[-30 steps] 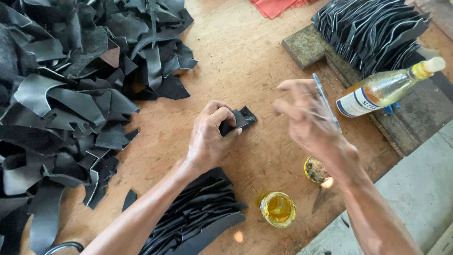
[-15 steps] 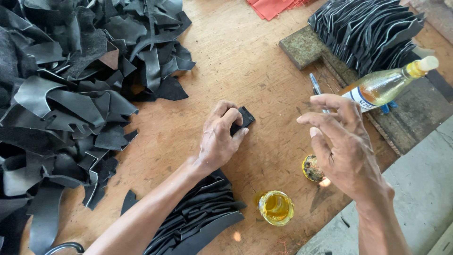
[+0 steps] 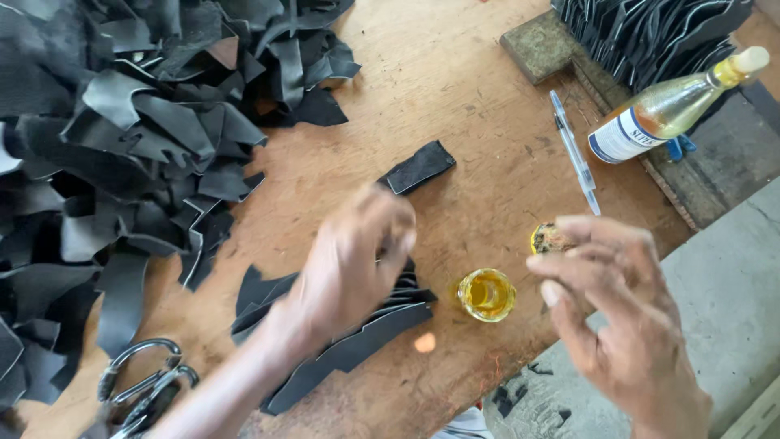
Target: The person cuts small black leather pieces using shears, then applies a yellow liquid from a small jar to the edges of each piece by hand. The treated pieces are stacked on the table.
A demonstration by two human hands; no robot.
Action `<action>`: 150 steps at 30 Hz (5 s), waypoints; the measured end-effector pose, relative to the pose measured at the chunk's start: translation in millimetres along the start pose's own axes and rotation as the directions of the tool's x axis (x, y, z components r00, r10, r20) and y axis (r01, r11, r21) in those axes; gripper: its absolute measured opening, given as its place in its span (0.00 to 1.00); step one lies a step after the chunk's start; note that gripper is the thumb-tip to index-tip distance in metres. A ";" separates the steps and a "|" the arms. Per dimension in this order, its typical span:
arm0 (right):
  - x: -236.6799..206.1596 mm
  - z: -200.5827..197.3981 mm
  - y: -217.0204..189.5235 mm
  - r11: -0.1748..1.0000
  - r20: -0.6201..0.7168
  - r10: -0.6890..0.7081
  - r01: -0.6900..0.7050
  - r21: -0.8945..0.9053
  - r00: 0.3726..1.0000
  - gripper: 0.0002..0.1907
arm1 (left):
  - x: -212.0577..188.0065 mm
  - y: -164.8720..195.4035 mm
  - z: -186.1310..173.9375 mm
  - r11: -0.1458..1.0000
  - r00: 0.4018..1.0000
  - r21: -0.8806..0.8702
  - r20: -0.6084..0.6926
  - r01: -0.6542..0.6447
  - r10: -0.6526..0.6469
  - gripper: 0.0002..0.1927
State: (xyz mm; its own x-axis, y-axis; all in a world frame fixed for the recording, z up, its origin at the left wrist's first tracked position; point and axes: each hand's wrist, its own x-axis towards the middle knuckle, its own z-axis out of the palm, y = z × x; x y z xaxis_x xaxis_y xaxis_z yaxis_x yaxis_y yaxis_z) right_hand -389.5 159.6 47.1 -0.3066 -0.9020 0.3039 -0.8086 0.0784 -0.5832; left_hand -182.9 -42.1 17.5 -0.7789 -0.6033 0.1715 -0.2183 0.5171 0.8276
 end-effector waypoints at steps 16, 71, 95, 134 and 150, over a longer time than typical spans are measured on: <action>-26.3 -2.6 -26.5 0.943 0.280 -0.102 0.182 -0.277 0.955 0.31 | -132.3 22.0 -1.0 0.945 0.925 0.278 -0.377 0.174 -0.059 0.12; 22.6 28.6 -17.4 0.943 0.586 0.249 -0.055 -0.327 0.771 0.32 | -134.8 17.7 -15.4 0.657 0.742 -0.351 0.241 0.667 -0.625 0.11; -24.6 -42.9 -73.2 0.974 -0.151 -0.035 0.000 -0.226 0.988 0.24 | -94.0 -0.5 -0.4 0.432 0.841 -0.721 0.462 0.542 -0.283 0.09; -44.6 51.9 -64.8 0.884 0.202 -0.299 0.191 0.426 0.933 0.37 | -87.5 7.0 -11.7 0.397 0.885 -0.794 0.449 0.460 -0.126 0.10; -55.9 39.3 -24.3 0.873 -0.013 -0.213 0.196 0.446 0.977 0.25 | -20.2 0.2 -25.9 0.893 0.974 -0.398 0.158 0.211 -0.160 0.12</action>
State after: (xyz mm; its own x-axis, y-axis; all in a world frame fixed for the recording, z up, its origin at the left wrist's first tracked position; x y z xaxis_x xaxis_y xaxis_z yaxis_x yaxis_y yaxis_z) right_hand -333.0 191.5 14.6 -0.1341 -0.8924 0.4308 -0.5423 -0.2978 -0.7857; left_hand -151.9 -45.5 28.0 -0.8167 -0.5749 -0.0496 -0.1254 0.0929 0.9878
